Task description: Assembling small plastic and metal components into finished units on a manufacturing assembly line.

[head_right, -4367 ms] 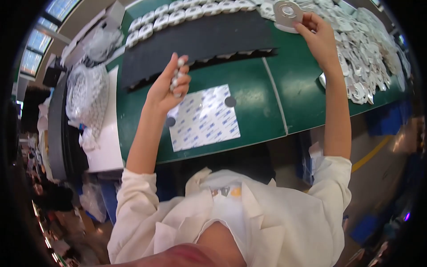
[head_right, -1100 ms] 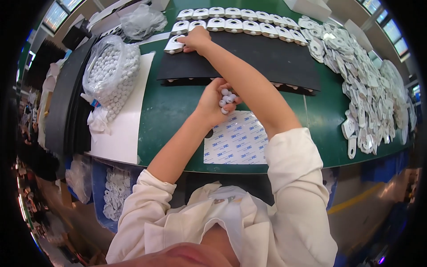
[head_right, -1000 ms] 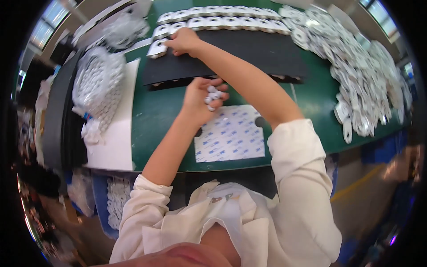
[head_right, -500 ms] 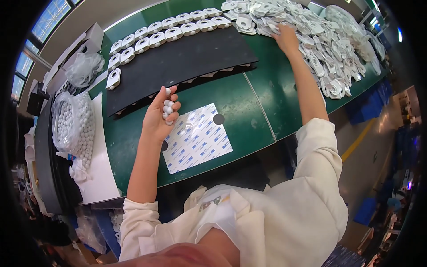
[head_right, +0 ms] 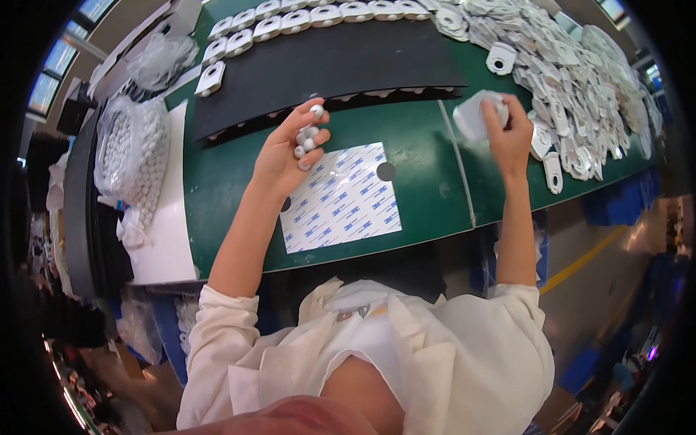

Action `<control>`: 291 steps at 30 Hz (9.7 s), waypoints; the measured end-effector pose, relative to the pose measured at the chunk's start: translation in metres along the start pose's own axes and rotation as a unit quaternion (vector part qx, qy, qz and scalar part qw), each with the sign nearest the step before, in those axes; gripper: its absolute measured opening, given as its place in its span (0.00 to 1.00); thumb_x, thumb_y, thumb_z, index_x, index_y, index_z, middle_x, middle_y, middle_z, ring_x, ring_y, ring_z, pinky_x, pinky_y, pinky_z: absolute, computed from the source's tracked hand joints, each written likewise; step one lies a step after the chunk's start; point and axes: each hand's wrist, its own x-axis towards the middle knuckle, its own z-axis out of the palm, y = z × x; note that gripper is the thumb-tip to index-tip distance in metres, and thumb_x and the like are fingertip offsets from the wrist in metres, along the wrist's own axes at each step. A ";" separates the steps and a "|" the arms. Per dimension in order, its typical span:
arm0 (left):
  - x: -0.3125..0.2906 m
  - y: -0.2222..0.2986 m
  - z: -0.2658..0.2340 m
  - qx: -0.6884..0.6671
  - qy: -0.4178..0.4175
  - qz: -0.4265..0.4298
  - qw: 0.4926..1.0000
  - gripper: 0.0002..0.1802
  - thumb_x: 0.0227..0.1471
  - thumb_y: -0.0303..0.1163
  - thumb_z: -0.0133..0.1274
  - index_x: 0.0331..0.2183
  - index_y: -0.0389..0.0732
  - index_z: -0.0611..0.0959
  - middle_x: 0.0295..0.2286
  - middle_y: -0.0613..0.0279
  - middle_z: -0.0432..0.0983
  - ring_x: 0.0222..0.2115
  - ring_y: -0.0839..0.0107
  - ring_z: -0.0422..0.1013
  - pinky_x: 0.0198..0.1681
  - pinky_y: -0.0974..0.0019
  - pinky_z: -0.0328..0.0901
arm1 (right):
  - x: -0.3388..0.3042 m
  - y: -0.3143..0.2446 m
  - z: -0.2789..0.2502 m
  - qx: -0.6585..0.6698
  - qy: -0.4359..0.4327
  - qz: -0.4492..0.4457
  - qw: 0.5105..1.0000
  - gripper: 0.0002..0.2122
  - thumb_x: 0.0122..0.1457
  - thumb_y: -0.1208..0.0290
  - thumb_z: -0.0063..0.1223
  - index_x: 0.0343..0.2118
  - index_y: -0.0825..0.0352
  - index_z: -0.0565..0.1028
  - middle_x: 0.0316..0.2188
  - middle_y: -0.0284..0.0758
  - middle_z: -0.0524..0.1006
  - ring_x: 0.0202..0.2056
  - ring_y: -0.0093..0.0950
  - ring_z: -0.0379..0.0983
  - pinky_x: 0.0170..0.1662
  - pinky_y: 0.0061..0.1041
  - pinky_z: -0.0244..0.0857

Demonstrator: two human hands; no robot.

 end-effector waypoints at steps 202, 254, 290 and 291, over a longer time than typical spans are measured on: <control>0.007 0.004 -0.013 0.070 0.019 0.058 0.996 0.17 0.46 0.30 0.56 0.40 0.38 0.74 0.34 0.62 0.71 0.21 0.84 0.59 0.12 0.83 0.49 | -0.073 -0.064 0.104 0.248 -0.407 0.075 0.876 0.06 0.56 0.76 0.47 0.36 0.69 0.68 0.30 0.29 0.72 0.32 0.15 0.67 0.37 0.14 0.61; -0.001 -0.008 0.007 0.342 0.042 0.040 0.938 0.23 0.38 0.26 0.60 0.41 0.39 0.76 0.24 0.71 0.73 0.19 0.86 0.62 0.19 0.81 0.53 | -0.045 -0.048 0.107 0.553 -0.273 0.268 0.740 0.10 0.61 0.69 0.39 0.45 0.64 0.63 0.38 0.30 0.68 0.35 0.19 0.65 0.40 0.21 0.60; 0.007 0.002 -0.011 0.094 0.030 -0.009 0.995 0.18 0.54 0.29 0.43 0.46 0.33 0.63 0.37 0.52 0.67 0.19 0.81 0.61 0.11 0.82 0.51 | 0.030 -0.048 0.072 -0.073 -0.202 -0.097 0.972 0.08 0.53 0.70 0.52 0.33 0.69 0.75 0.25 0.34 0.75 0.25 0.20 0.70 0.29 0.20 0.62; 0.007 0.002 -0.011 0.094 0.028 -0.010 0.995 0.18 0.54 0.29 0.43 0.46 0.33 0.63 0.37 0.52 0.67 0.19 0.81 0.61 0.11 0.82 0.51 | 0.017 -0.044 0.061 -0.085 -0.195 -0.078 0.974 0.08 0.52 0.70 0.53 0.32 0.69 0.75 0.23 0.34 0.74 0.23 0.21 0.68 0.27 0.20 0.61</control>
